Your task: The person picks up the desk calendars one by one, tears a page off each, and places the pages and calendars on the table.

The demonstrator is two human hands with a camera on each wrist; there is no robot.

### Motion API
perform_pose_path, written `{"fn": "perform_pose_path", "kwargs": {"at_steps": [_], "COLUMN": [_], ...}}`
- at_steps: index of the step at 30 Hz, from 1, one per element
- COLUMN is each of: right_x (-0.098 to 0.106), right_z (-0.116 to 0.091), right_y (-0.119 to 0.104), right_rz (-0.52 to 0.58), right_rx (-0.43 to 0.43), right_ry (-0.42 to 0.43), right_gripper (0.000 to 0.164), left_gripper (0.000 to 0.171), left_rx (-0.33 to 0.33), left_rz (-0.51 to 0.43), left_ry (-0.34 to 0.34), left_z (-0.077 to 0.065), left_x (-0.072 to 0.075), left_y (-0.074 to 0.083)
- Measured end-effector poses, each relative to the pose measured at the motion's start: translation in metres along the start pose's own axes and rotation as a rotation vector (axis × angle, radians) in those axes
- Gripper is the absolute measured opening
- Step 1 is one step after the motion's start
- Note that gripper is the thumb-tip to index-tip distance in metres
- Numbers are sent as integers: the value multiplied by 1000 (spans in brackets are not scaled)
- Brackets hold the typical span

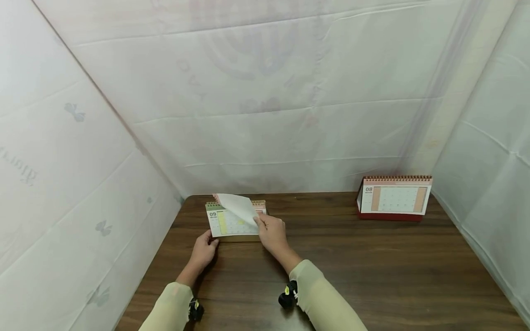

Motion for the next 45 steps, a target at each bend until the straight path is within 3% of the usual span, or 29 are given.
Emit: {"fn": "perform_pose_path", "kwargs": {"at_steps": [19,23,32,36,41,45], "right_x": [5,4,6,5,2,0], "right_z": [1,0,-7,-9,-12,-15], "right_y": [10,10,-1,-6,-9,-8], "right_rz": [348,346,149,-56,-435,-590], "right_rx": [-332,-337,-159,40,309,466], "right_ry": [-117,-124,-109,-113,-44,38], "right_gripper": [31,32,23,8,25,32], "left_gripper": [37,35,27,26,22,19], "left_rx": [8,6,-4,-4,-20,-34], "left_rz": [-3,-3,0,-17,-19,-39], "left_ry": [0,5,5,5,3,-2], "left_z": [-2,-1,4,4,3,2], "left_x": [1,2,1,1,1,2], "left_y": [-3,-3,-2,-1,-2,-4]}}
Point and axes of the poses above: each hand's wrist, its own z-axis towards the middle knuckle, its own x-axis out of the back of the hand, y = z × x, the point moved 1 cm from there along z, towards the middle knuckle, and after that the axes turned 1 degree about -z, right-handed, at the moved point
